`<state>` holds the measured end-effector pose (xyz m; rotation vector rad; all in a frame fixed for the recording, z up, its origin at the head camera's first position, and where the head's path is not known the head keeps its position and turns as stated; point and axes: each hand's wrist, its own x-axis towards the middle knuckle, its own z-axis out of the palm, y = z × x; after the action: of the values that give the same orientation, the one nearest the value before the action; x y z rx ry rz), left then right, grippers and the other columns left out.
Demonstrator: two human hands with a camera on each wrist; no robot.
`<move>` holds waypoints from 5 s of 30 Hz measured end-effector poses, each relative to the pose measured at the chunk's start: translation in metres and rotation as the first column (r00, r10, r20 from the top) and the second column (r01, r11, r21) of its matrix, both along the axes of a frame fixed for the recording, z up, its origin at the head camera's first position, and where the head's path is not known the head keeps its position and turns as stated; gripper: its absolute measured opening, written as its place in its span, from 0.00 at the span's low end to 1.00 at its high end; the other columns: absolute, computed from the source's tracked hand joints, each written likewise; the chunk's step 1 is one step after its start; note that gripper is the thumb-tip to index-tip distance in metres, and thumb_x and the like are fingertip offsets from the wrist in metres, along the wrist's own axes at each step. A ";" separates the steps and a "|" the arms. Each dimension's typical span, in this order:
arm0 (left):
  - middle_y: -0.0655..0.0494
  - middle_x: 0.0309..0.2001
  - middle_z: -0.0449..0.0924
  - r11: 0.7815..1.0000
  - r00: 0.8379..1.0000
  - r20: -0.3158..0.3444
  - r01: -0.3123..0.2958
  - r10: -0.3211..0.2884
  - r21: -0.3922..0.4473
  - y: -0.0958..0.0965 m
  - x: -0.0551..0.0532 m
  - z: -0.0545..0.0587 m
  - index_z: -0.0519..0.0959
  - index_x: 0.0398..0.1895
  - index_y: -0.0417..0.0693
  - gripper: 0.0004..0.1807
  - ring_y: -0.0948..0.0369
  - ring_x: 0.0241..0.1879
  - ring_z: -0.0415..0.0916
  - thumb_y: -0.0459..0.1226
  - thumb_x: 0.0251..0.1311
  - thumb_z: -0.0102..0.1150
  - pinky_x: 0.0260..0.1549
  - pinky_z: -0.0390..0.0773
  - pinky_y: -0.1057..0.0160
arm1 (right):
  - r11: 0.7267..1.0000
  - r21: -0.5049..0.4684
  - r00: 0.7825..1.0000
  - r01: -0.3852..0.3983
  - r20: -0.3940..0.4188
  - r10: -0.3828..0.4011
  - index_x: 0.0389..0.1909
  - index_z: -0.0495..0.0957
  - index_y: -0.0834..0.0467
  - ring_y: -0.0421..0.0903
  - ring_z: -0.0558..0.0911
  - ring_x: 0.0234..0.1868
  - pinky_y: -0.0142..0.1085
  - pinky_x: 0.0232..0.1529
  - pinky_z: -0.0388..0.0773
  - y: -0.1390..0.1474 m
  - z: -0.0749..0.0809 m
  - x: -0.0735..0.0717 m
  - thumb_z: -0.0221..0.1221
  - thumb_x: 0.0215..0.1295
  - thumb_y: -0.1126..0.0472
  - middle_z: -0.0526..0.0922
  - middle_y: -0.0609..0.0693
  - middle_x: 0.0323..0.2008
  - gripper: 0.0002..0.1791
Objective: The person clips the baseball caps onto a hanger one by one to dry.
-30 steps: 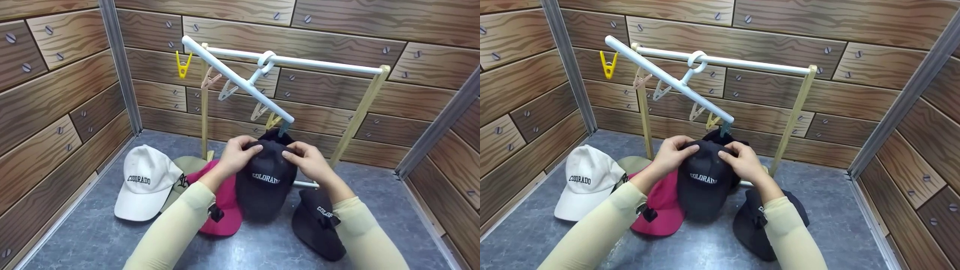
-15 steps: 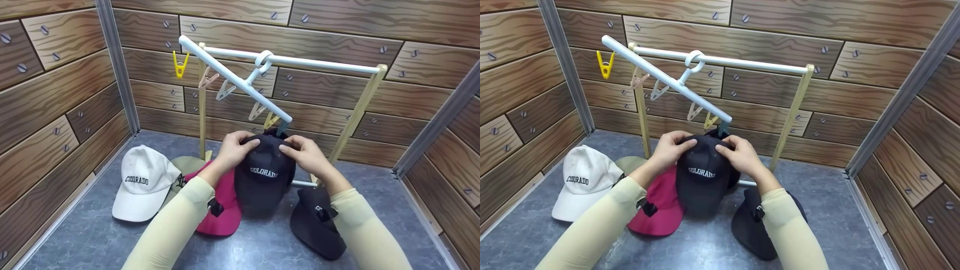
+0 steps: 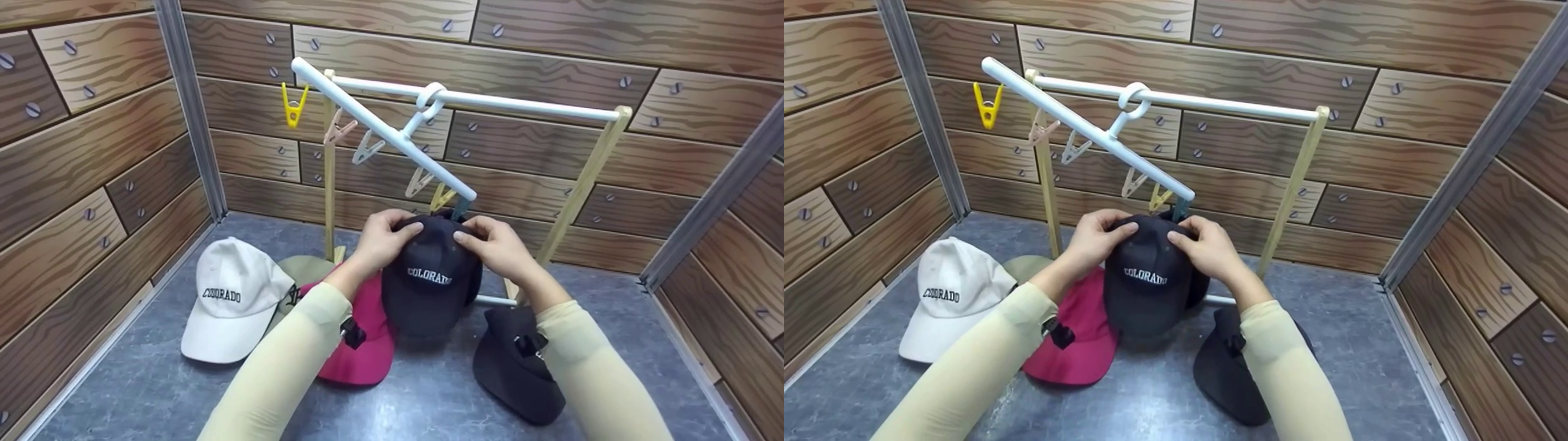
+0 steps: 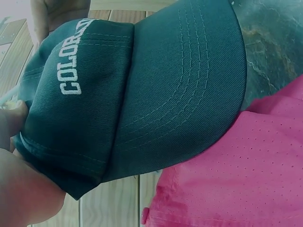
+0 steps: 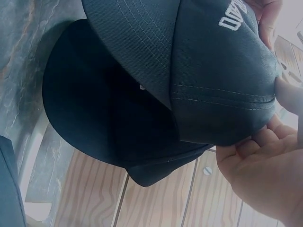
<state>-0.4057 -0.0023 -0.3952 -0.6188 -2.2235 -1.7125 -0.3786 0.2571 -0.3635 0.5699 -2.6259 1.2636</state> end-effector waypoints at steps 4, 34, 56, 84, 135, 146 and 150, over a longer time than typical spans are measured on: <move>0.51 0.46 0.93 1.000 1.000 0.001 -0.001 0.001 -0.003 0.000 -0.002 -0.001 0.92 0.49 0.40 0.10 0.58 0.48 0.86 0.38 0.74 0.73 0.55 0.82 0.59 | 1.000 0.021 1.000 0.006 -0.005 -0.006 0.51 0.87 0.63 0.47 0.82 0.43 0.37 0.47 0.77 0.000 0.001 -0.003 0.67 0.81 0.52 0.88 0.53 0.43 0.16; 0.50 0.47 0.92 0.999 1.000 0.010 0.028 -0.029 0.029 -0.005 -0.006 -0.008 0.91 0.49 0.38 0.09 0.58 0.48 0.85 0.36 0.74 0.72 0.56 0.81 0.60 | 0.999 0.043 1.000 0.024 0.002 -0.024 0.59 0.85 0.63 0.52 0.84 0.50 0.44 0.54 0.77 -0.016 0.007 -0.013 0.67 0.80 0.51 0.90 0.57 0.50 0.20; 0.51 0.44 0.93 0.998 0.999 0.005 0.054 -0.054 0.043 -0.008 -0.003 -0.009 0.91 0.48 0.38 0.09 0.61 0.45 0.84 0.35 0.73 0.72 0.53 0.81 0.62 | 0.944 -0.091 0.947 0.316 -0.026 -0.320 0.59 0.90 0.61 0.55 0.89 0.58 0.50 0.63 0.80 -0.063 0.015 -0.025 0.68 0.76 0.39 0.93 0.58 0.52 0.30; 0.51 0.44 0.93 0.997 0.998 -0.008 0.061 -0.061 0.051 -0.012 -0.004 -0.013 0.91 0.48 0.37 0.08 0.62 0.45 0.84 0.34 0.73 0.72 0.54 0.81 0.63 | 0.837 -0.139 0.842 0.530 -0.035 -0.539 0.38 0.94 0.51 0.46 0.92 0.31 0.41 0.37 0.76 -0.093 0.025 -0.033 0.66 0.75 0.36 0.93 0.47 0.27 0.23; 0.48 0.48 0.93 0.962 0.985 0.011 0.164 -0.170 0.217 -0.015 0.003 -0.009 0.89 0.53 0.32 0.11 0.65 0.45 0.84 0.28 0.71 0.71 0.51 0.81 0.66 | 0.868 -0.189 0.852 0.459 -0.184 -0.490 0.14 0.84 0.53 0.52 0.71 0.24 0.40 0.26 0.60 -0.074 0.032 -0.015 0.66 0.72 0.49 0.68 0.40 0.13 0.25; 0.48 0.47 0.93 0.943 0.982 0.030 0.169 -0.185 0.288 -0.011 0.002 -0.011 0.87 0.54 0.29 0.12 0.66 0.42 0.85 0.27 0.72 0.70 0.47 0.82 0.67 | 0.867 -0.212 0.865 0.451 -0.134 -0.483 0.13 0.84 0.50 0.44 0.72 0.19 0.35 0.24 0.64 -0.071 0.035 -0.012 0.67 0.72 0.51 0.71 0.36 0.10 0.24; 0.46 0.48 0.93 0.939 0.984 0.021 0.163 -0.178 0.304 -0.009 0.001 -0.011 0.87 0.54 0.28 0.12 0.67 0.42 0.85 0.26 0.71 0.70 0.48 0.82 0.67 | 0.869 -0.210 0.873 0.448 -0.107 -0.476 0.12 0.83 0.48 0.46 0.73 0.21 0.36 0.25 0.64 -0.071 0.037 -0.010 0.67 0.72 0.50 0.71 0.38 0.12 0.24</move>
<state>-0.4047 -0.0114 -0.4059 -0.7176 -1.9261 -2.1202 -0.3888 0.1864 -0.3264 -0.0046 -2.2908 1.2181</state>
